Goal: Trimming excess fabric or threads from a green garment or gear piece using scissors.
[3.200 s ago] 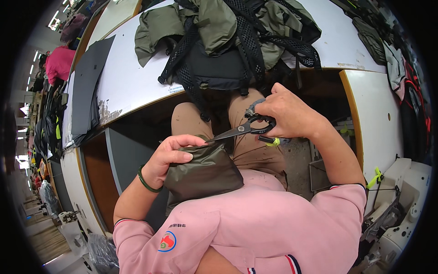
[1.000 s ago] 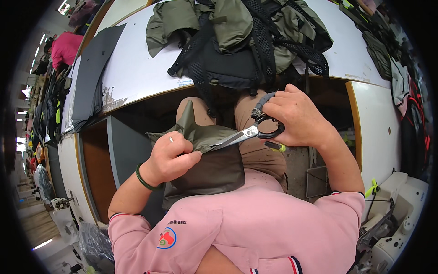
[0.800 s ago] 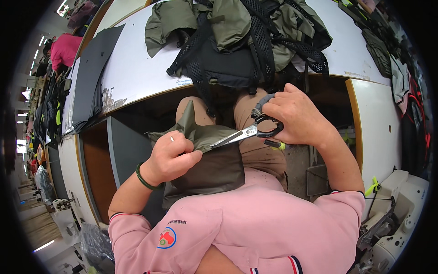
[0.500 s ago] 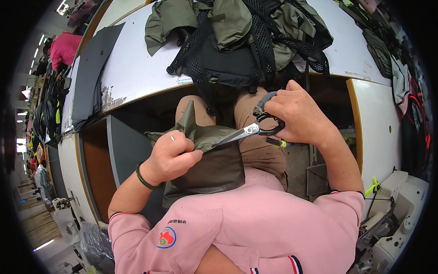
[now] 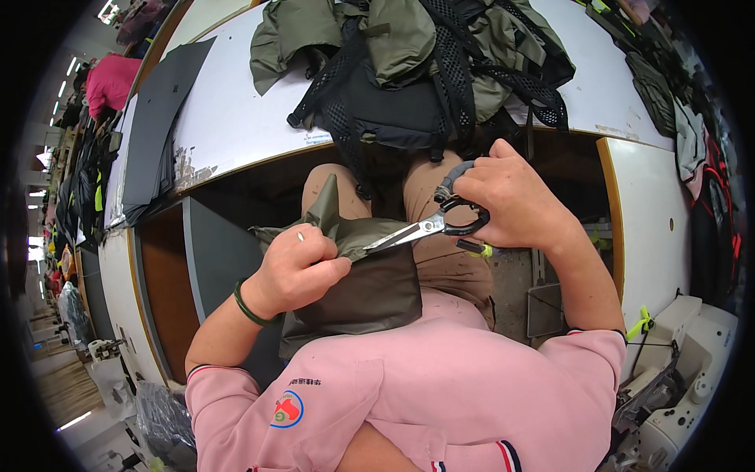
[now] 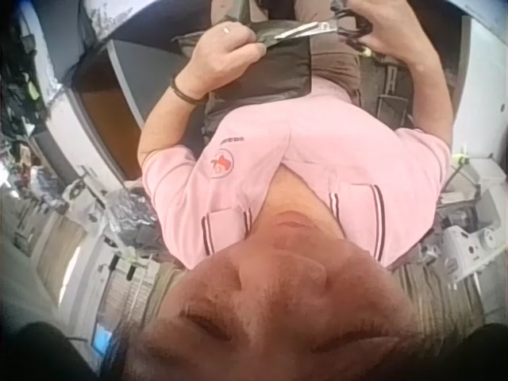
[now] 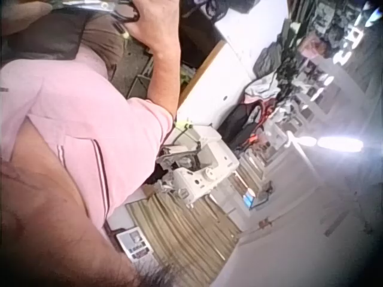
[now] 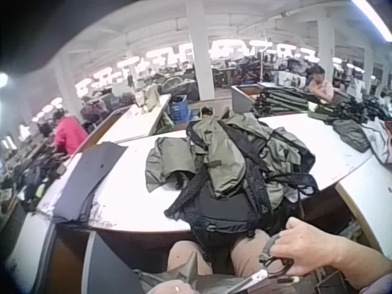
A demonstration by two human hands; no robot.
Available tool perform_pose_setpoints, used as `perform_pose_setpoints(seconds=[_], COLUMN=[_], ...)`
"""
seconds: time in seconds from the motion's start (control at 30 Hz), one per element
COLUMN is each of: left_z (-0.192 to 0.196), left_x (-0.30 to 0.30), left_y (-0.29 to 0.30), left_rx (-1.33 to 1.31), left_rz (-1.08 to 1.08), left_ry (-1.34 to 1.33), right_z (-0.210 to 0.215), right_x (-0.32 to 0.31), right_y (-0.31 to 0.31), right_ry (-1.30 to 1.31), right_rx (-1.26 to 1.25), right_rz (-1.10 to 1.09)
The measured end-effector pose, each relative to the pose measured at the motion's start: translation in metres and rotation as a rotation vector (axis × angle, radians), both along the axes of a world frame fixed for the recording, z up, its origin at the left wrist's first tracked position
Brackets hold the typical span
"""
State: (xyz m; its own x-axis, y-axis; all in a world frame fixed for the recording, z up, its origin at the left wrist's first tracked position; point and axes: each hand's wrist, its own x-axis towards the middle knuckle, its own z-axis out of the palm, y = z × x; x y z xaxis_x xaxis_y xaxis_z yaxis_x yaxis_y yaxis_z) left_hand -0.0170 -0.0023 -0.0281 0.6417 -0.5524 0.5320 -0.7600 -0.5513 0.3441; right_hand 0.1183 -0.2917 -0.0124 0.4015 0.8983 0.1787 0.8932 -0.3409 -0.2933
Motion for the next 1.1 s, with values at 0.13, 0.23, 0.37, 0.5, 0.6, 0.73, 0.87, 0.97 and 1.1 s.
perform_pose_setpoints(seconds=[0.13, 0.23, 0.37, 0.5, 0.6, 0.73, 0.87, 0.97, 1.1], left_z=[0.000, -0.001, -0.002, -0.006, -0.002, 0.007, 0.000, -0.015, -0.023], left_x=[0.000, 0.000, 0.001, 0.004, 0.006, 0.013, 0.019, 0.019, 0.015], left_y=[-0.001, -0.001, -0.001, -0.001, -0.010, -0.002, 0.033, 0.052, 0.052], left_rx=[0.023, -0.011, -0.018, -0.034, -0.130, -0.320, -0.287, -0.235, -0.209], left_rz=[-0.010, -0.001, 0.001, 0.013, 0.057, 0.064, 0.081, 0.115, 0.144], left_ry=[0.012, 0.010, 0.013, 0.032, 0.148, 0.498, 0.696, 0.721, 0.765], right_z=[-0.007, -0.007, -0.001, -0.003, -0.013, -0.015, -0.008, -0.007, -0.007], right_x=[0.001, 0.002, 0.000, -0.004, -0.015, -0.026, -0.020, -0.020, -0.016], right_y=[-0.003, -0.007, -0.003, 0.010, 0.034, 0.049, 0.043, 0.039, 0.034], right_ry=[-0.055, -0.067, -0.016, 0.093, 0.369, 0.633, 0.742, 1.016, 0.960], right_rx=[-0.022, -0.014, 0.014, 0.109, 0.358, 0.236, 0.220, 0.273, 0.317], right_rz=[0.006, -0.033, -0.031, -0.039, 0.055, 0.022, 0.043, -0.040, -0.019])
